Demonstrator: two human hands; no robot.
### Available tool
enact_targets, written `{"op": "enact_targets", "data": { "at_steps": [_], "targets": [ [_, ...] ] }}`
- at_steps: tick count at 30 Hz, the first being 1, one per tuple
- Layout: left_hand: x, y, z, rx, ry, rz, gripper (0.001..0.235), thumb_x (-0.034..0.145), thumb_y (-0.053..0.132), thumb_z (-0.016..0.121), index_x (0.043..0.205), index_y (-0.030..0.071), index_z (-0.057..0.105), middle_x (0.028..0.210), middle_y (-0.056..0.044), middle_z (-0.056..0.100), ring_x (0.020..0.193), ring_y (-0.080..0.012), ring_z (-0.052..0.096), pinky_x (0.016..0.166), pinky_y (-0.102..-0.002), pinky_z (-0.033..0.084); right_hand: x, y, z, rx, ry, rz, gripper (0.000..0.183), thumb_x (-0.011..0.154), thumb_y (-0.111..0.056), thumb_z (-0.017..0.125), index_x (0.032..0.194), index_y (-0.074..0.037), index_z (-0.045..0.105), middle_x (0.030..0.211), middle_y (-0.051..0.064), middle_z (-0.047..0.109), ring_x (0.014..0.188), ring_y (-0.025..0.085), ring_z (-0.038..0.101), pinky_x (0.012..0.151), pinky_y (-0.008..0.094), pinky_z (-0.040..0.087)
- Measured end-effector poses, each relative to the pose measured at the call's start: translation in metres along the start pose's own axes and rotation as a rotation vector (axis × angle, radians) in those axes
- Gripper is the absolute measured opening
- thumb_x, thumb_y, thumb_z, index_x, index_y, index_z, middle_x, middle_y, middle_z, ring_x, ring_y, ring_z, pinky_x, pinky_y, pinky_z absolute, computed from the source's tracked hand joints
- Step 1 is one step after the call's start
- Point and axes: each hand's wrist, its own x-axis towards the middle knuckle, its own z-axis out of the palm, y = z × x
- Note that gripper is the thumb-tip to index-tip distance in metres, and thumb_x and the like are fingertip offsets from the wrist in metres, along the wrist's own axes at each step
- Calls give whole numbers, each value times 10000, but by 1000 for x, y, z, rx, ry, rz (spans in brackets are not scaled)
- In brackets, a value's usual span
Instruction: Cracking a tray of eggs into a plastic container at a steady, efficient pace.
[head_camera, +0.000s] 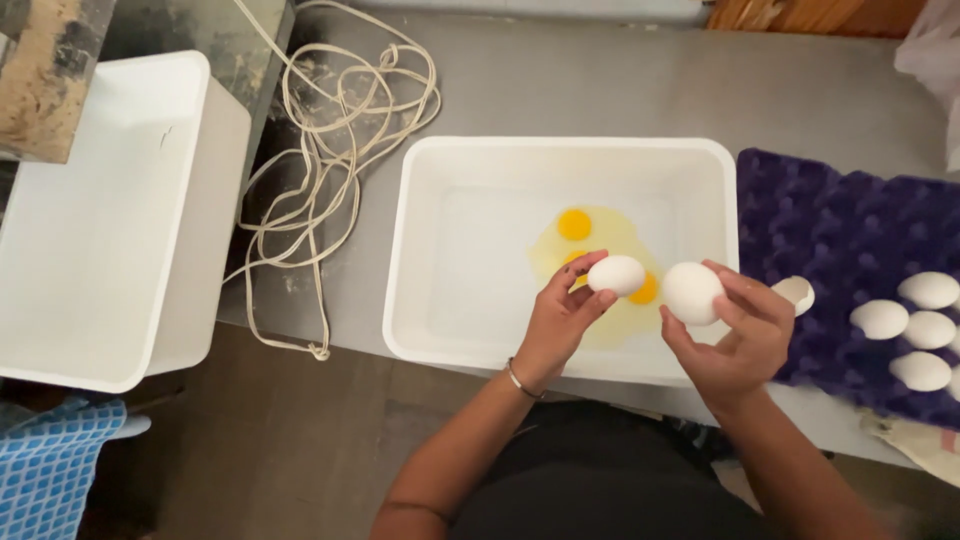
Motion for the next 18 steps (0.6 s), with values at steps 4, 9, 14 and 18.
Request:
{"op": "enact_targets", "data": {
  "at_steps": [4, 9, 14, 18],
  "targets": [
    [-1, 6, 8, 10, -27, -11, 546, 940, 68, 735, 1442, -22, 540, 1356, -136, 505, 1174, -263, 624, 1014, -443, 578, -3, -2, 19, 17, -119, 91, 502, 709, 83, 932, 1084, 86, 599, 1200, 302, 600, 1035, 444, 723, 828, 464, 647],
    [-1, 25, 11, -41, -10, -190, 461, 1004, 112, 542, 1446, -14, 503, 1316, -128, 465, 1125, -244, 585, 965, -480, 596, -1, 7, 7, 579, -76, 1161, 443, 942, 4, 635, 1370, 59, 533, 1188, 180, 616, 1014, 249, 654, 807, 416, 637],
    [7, 17, 11, 386, -50, -116, 534, 837, 219, 799, 1325, 88, 628, 1274, -117, 610, 1088, -235, 664, 927, -395, 618, -12, 22, 6, 737, -234, 1347, 381, 951, -45, 587, 1324, 35, 585, 1021, 222, 707, 733, 262, 714, 561, 347, 611],
    [6, 18, 14, 875, -40, -37, 569, 731, 443, 829, 1254, 268, 690, 1191, 33, 720, 1179, -194, 683, 1017, -387, 559, -13, 14, 10, 606, -340, 1242, 466, 850, 43, 711, 1309, 62, 635, 1145, 251, 694, 803, 301, 705, 636, 419, 631]
  ]
}}
